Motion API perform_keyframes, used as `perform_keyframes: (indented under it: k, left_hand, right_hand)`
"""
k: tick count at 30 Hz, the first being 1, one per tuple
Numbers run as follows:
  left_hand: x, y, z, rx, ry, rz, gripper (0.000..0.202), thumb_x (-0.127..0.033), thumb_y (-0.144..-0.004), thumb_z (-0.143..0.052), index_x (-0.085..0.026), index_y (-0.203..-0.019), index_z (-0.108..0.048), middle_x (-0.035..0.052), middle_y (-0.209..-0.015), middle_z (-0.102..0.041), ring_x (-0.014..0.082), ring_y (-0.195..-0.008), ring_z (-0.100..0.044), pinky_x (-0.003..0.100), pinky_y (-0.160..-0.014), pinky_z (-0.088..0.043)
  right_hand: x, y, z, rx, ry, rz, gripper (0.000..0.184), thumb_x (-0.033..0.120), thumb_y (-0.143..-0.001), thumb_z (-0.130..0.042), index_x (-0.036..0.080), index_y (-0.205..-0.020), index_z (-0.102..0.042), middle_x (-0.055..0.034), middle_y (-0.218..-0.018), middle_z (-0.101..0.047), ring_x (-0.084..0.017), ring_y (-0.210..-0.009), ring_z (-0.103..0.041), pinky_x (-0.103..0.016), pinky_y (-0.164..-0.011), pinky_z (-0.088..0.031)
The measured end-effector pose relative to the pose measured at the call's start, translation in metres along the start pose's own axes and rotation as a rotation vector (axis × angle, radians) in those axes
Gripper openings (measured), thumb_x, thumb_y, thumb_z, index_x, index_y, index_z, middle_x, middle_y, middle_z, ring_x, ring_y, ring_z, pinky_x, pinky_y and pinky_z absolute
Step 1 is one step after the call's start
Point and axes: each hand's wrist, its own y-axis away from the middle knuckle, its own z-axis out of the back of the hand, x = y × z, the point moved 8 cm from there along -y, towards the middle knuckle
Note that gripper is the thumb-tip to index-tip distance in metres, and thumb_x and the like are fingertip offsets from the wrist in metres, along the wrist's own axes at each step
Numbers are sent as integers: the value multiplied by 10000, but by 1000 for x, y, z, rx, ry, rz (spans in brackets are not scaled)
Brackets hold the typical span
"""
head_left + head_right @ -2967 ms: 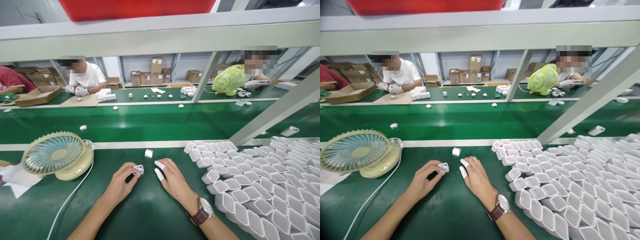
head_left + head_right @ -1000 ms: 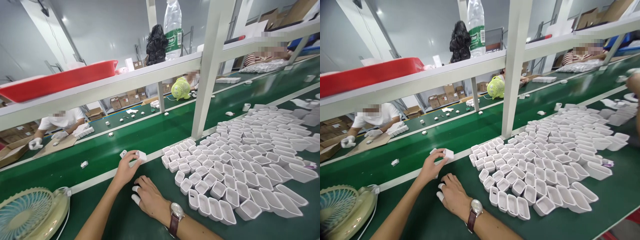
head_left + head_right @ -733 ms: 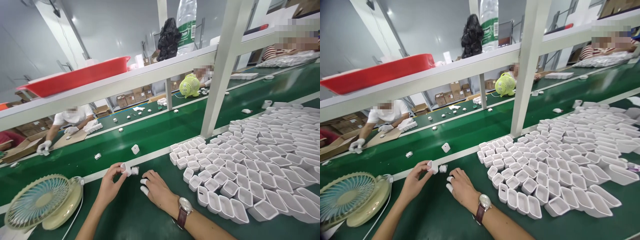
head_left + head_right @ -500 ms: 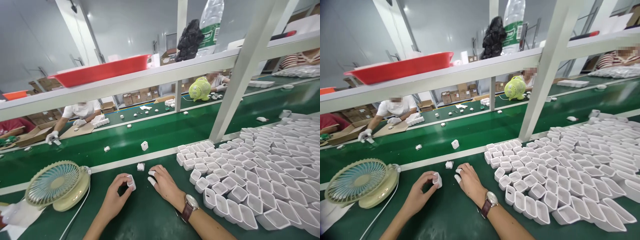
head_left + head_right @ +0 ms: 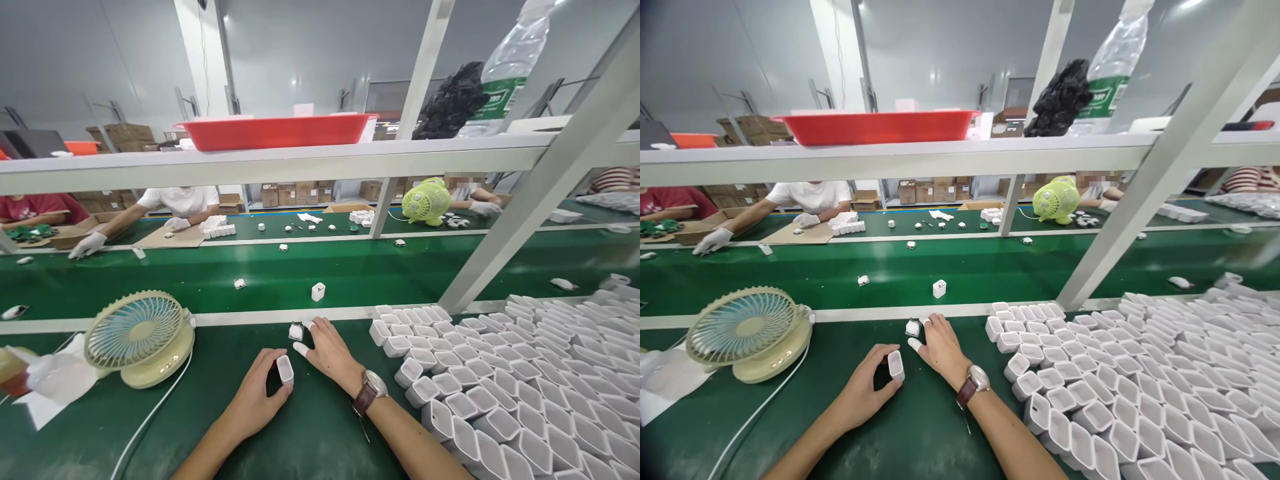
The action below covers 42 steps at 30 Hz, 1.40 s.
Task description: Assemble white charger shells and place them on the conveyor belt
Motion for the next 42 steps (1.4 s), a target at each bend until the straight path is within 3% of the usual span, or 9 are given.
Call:
perform_keyframes:
  k: [5,8,12,19,25,32,36,42]
  left_hand:
    - [-6,1,1,19,-23,-37,479,-200,-861,-633,-263,-1328,-548,107,-1326,-605,289,-1226,-578,480,-1077,-474]
    - [-6,0,1,22,-43,-33,475,-215,-860,-645,-258,-1324,-551,100,-1305,-623,292,-1216,-576,492,-1075,-475]
    - [-6,0,1,26,-49,-35,490,-222,-868,-644,-251,-1345,-536,97,-1288,-636,288,-1209,-571,501,-1080,-471]
    - [-4,2,-1,9,-64,-55,482,-232,-879,-640,-268,-1350,-548,93,-1277,-659,296,-1209,-581,505,-1071,-480]
    - [4,0,-3,-4,-62,-27,489,-301,-887,-663,-302,-1365,-557,94,-1297,-662,317,-1233,-590,515,-1065,-487]
    - [13,-2,-1,6,-30,53,560,-347,-851,-723,-305,-1384,-553,103,-1288,-653,302,-1190,-621,508,-1068,-484]
    - [16,-21,10,22,45,55,517,-421,-886,-687,-288,-1370,-562,101,-1301,-661,277,-1166,-644,447,-994,-539]
    - [40,-81,45,-193,-120,20,472,-442,-873,-671,-219,-1284,-608,120,-1285,-663,291,-1186,-647,433,-964,-562]
  right_hand:
    - [9,-17,-11,3,31,-17,231,388,-944,-645,160,-981,-663,-137,-1037,-653,-311,-1002,-593,-437,-914,-479]
    - [11,-19,-13,6,22,-15,168,224,-923,-620,151,-1070,-657,-120,-1079,-656,-282,-1014,-591,-404,-930,-475]
    - [1,-13,-9,13,10,-20,297,62,-882,-524,140,-1144,-639,-113,-1133,-663,-264,-1059,-586,-388,-987,-466]
    - [-22,10,12,-40,32,-71,283,102,-927,-477,121,-1174,-614,-169,-1253,-621,-309,-1170,-565,-467,-1049,-471]
    - [-9,36,22,-92,13,-9,452,112,-919,-515,150,-1369,-517,-177,-1391,-557,-320,-1267,-531,-515,-1059,-487]
    - [0,52,31,-149,-17,80,431,100,-947,-485,156,-1374,-519,-178,-1375,-574,-325,-1246,-557,-536,-1041,-510]
    - [13,57,28,-115,-38,188,330,99,-963,-491,139,-1277,-583,-169,-1290,-627,-314,-1201,-585,-505,-1020,-532]
    - [24,64,24,-69,-106,256,297,78,-949,-511,161,-1217,-608,-140,-1263,-652,-288,-1165,-612,-487,-1038,-527]
